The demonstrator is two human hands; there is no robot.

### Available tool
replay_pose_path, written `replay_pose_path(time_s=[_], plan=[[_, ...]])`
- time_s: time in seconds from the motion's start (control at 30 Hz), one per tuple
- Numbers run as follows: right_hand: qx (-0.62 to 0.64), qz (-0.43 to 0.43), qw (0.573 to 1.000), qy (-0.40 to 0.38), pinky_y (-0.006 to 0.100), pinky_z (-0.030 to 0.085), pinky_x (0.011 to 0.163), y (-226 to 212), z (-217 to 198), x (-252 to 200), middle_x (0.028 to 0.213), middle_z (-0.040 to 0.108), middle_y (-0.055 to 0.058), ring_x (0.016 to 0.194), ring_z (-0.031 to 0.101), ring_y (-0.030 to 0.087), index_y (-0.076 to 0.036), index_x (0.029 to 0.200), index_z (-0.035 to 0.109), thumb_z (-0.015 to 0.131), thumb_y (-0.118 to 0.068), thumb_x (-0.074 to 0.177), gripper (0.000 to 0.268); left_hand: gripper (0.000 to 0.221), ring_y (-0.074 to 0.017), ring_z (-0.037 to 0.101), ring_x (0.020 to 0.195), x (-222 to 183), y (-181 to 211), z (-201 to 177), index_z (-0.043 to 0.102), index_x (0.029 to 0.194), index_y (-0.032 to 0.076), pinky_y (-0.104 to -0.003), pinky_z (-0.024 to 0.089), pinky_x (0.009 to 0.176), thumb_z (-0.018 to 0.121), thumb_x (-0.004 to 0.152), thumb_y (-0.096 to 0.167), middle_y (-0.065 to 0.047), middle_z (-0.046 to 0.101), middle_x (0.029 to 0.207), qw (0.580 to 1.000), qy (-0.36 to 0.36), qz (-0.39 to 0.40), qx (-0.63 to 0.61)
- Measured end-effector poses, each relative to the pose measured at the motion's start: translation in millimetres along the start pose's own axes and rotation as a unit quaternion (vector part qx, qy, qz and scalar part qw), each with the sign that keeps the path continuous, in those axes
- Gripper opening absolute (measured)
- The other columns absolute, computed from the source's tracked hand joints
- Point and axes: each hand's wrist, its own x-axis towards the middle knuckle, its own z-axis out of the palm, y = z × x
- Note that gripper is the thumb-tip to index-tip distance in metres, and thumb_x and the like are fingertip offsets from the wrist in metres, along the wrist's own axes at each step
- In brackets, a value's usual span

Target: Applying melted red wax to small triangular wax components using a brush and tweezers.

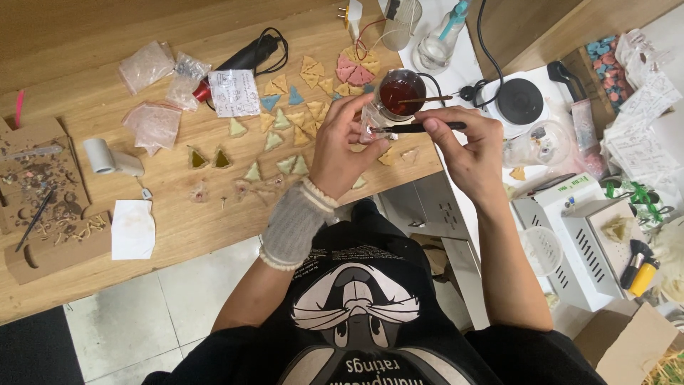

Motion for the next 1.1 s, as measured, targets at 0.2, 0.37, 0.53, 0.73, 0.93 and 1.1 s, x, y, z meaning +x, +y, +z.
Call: replay_pose_path(time_s=[0.2,0.37,0.53,0.73,0.93,1.1], plan=[[0.068,0.021,0.997,0.015,0.028,0.052,0.083,9,0,-4,0.101,0.077,0.010,0.088,0.066,0.014,0.000,0.112,0.077,0.071,-0.014,0.106,0.017,0.069,-0.0169,0.072,0.101,-2,-6,-4,0.051,0.147,0.002,-0.028,0.064,0.088,0.082,0.085,0.000,-0.013,0.050,0.141,1.000,0.008,0.004,-0.008],[0.172,0.058,0.982,0.051,0.025,0.050,0.077,18,0,-6,0.106,0.076,0.011,0.084,0.061,0.011,0.005,0.116,0.074,0.069,-0.011,0.108,0.019,0.070,-0.0152,0.072,0.101,-16,-26,-43,0.054,0.146,0.007,-0.028,0.064,0.087,0.084,0.083,0.002,-0.011,0.054,0.139,0.998,0.053,-0.025,0.036],[0.234,0.058,0.969,0.049,0.026,0.050,0.080,20,15,-6,0.108,0.075,0.012,0.086,0.061,0.012,0.006,0.118,0.073,0.068,-0.010,0.109,0.019,0.069,-0.0189,0.067,0.100,-76,-83,-135,0.059,0.139,0.009,-0.033,0.062,0.082,0.092,0.079,0.007,-0.009,0.068,0.120,0.967,0.182,-0.067,0.164],[0.247,0.071,0.966,0.032,0.026,0.048,0.082,25,37,-1,0.103,0.073,0.010,0.085,0.061,0.013,0.006,0.117,0.074,0.068,-0.011,0.110,0.019,0.059,-0.0342,0.066,0.101,-186,-181,-212,0.072,0.124,0.004,-0.042,0.055,0.089,0.090,0.068,0.008,-0.019,0.072,0.111,0.838,0.321,-0.212,0.388],[0.230,0.073,0.970,0.020,0.026,0.047,0.081,27,46,3,0.100,0.071,0.008,0.085,0.060,0.013,0.006,0.118,0.074,0.069,-0.012,0.111,0.019,0.054,-0.0372,0.069,0.097,-232,-226,-220,0.065,0.123,-0.005,-0.044,0.057,0.087,0.080,0.072,0.005,-0.023,0.070,0.111,0.801,0.373,-0.258,0.391],[0.248,0.081,0.965,0.029,0.026,0.049,0.081,28,39,2,0.102,0.072,0.009,0.084,0.061,0.013,0.006,0.116,0.073,0.069,-0.011,0.109,0.019,0.047,-0.0417,0.063,0.115,-246,-260,-219,0.068,0.129,-0.001,-0.046,0.052,0.101,0.079,0.084,0.004,-0.024,0.068,0.122,0.785,0.386,-0.204,0.440]])
